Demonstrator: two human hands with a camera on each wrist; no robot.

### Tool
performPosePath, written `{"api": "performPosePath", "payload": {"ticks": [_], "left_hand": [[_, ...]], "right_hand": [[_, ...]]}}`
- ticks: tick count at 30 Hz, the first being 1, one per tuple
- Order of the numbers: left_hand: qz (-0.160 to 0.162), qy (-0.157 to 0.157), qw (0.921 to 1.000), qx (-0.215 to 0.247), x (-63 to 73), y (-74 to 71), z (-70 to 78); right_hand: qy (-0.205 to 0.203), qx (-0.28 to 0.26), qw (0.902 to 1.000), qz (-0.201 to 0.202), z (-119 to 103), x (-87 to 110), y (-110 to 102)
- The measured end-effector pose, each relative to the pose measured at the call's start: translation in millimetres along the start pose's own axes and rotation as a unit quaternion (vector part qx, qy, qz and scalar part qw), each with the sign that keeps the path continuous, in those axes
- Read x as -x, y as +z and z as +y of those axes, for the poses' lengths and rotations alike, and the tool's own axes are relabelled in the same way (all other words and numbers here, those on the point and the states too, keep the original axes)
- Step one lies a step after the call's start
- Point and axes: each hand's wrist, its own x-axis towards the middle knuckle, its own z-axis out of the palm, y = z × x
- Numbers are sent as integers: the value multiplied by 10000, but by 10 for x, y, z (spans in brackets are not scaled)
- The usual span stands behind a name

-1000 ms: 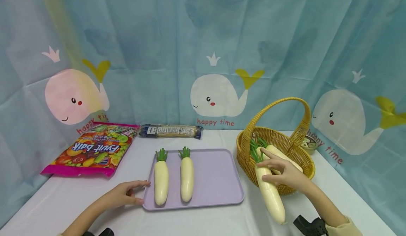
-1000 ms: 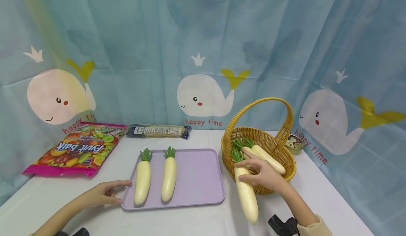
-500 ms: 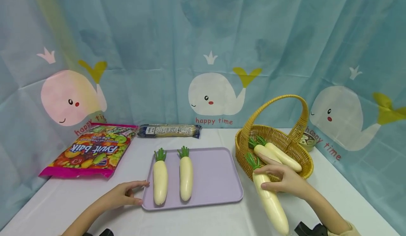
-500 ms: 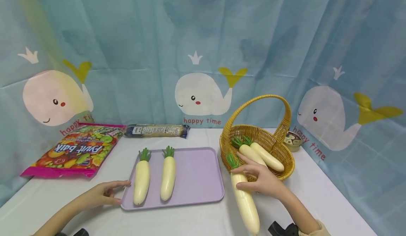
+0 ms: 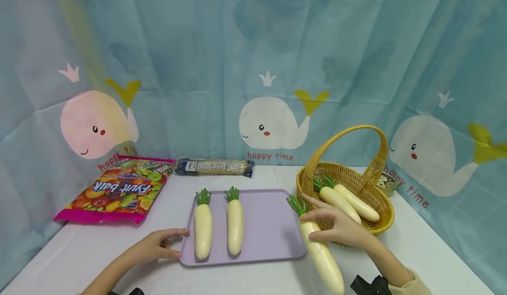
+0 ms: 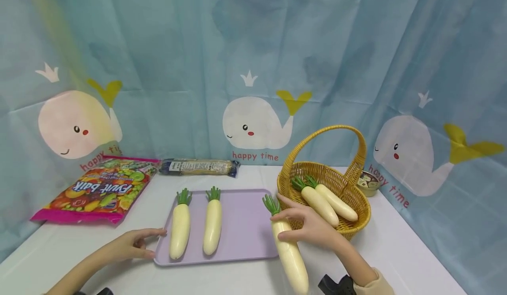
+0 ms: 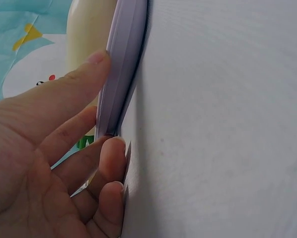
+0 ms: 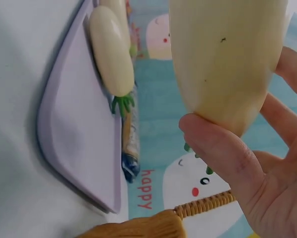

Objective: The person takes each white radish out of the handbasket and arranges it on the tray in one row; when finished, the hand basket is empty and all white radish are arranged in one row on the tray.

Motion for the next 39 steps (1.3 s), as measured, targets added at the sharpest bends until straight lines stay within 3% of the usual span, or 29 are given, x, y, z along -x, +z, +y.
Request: {"api": "performPosePath", "payload": {"ticks": [8, 15, 19, 23, 33, 39], "left_hand": [[-11, -8, 10000, 18, 9, 20, -27], [15, -69, 10000, 24, 16, 14, -25], [36, -136, 9999, 87, -2, 13, -14], [35, -143, 9999, 62, -7, 19, -9], [77, -146, 9999, 29, -2, 24, 11], [80, -204, 9998, -9, 5, 7, 8]], "right_hand": [[410, 2, 9992, -32, 51, -225, 69], [442, -101, 9990, 38, 130, -561, 245], [410, -274, 9988, 19, 165, -750, 346], [739, -662, 9950, -80, 169, -887, 422], [1241, -1196, 9850, 53, 289, -1105, 582], [1297, -1064, 9858, 53, 337, -1201, 702]]}}
